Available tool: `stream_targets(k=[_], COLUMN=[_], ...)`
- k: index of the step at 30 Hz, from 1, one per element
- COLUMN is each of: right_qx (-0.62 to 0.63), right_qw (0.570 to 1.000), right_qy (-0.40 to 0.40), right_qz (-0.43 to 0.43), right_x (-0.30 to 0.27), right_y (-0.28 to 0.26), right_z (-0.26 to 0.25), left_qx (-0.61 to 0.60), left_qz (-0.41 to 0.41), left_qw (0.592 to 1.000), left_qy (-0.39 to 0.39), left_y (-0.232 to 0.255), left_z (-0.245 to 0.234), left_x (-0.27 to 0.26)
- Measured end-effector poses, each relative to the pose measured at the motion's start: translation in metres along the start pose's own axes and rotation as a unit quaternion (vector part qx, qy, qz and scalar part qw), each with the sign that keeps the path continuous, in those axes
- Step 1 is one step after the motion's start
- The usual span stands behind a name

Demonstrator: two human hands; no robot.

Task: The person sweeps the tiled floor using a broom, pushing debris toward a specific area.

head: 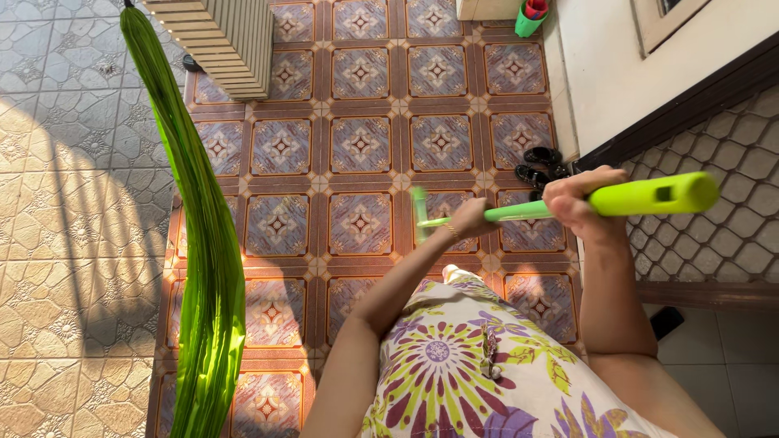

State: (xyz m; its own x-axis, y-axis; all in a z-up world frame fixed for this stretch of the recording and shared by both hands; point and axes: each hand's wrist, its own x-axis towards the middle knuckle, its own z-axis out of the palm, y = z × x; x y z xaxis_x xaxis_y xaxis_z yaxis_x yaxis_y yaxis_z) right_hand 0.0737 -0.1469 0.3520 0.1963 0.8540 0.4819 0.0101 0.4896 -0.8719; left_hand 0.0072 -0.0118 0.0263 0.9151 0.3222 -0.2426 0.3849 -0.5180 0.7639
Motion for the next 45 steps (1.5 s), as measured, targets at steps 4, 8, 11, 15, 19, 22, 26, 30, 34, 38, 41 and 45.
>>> stream_targets(k=[4, 8, 11, 15, 19, 22, 26, 30, 34, 38, 41, 45], right_qx=[-0.203, -0.242, -0.179, -0.039, 0.127, 0.142, 0.118, 0.103, 0.048, -0.009, -0.099, -0.310], right_qw=[0.974, 0.960, 0.976, 0.997, 0.991, 0.988, 0.989, 0.973, 0.991, 0.997, 0.993, 0.946], right_qy=[-0.100, -0.140, -0.122, -0.073, -0.014, 0.054, 0.051, 0.149, 0.106, 0.024, -0.028, -0.057], right_qz=[0.015, 0.026, 0.028, -0.003, -0.023, 0.029, 0.068, 0.146, 0.072, 0.067, 0.058, 0.073], right_x=[0.007, 0.002, -0.007, -0.023, -0.034, -0.060, -0.096, -0.098, -0.083, -0.065, -0.053, -0.072], right_y=[0.003, 0.036, 0.045, 0.063, 0.113, 0.148, 0.139, 0.101, 0.031, -0.039, -0.061, -0.067], right_z=[0.021, 0.038, 0.028, 0.003, -0.022, -0.020, -0.007, -0.023, -0.034, -0.032, -0.028, -0.017], left_qx=[-0.049, -0.040, -0.054, 0.005, 0.038, 0.045, 0.093, 0.081, 0.066, 0.014, -0.028, -0.095], left_qz=[0.092, 0.161, 0.089, 0.000, -0.067, -0.093, -0.111, -0.057, -0.021, 0.044, 0.079, 0.202], left_qw=[0.993, 0.962, 0.986, 1.000, 0.997, 0.995, 0.989, 0.993, 0.994, 0.994, 0.991, 0.970], left_qy=[0.051, 0.219, 0.132, 0.020, -0.001, 0.004, 0.018, 0.069, 0.088, 0.104, 0.105, 0.097], left_y=[-0.003, -0.019, -0.026, -0.033, -0.067, -0.106, -0.114, -0.083, -0.016, 0.045, 0.070, 0.067], left_z=[0.022, 0.029, 0.023, 0.007, -0.009, -0.013, 0.000, 0.011, 0.016, 0.029, 0.054, 0.099], left_x=[0.021, 0.017, 0.000, -0.023, -0.045, -0.070, -0.096, -0.078, -0.062, -0.038, -0.011, 0.016])
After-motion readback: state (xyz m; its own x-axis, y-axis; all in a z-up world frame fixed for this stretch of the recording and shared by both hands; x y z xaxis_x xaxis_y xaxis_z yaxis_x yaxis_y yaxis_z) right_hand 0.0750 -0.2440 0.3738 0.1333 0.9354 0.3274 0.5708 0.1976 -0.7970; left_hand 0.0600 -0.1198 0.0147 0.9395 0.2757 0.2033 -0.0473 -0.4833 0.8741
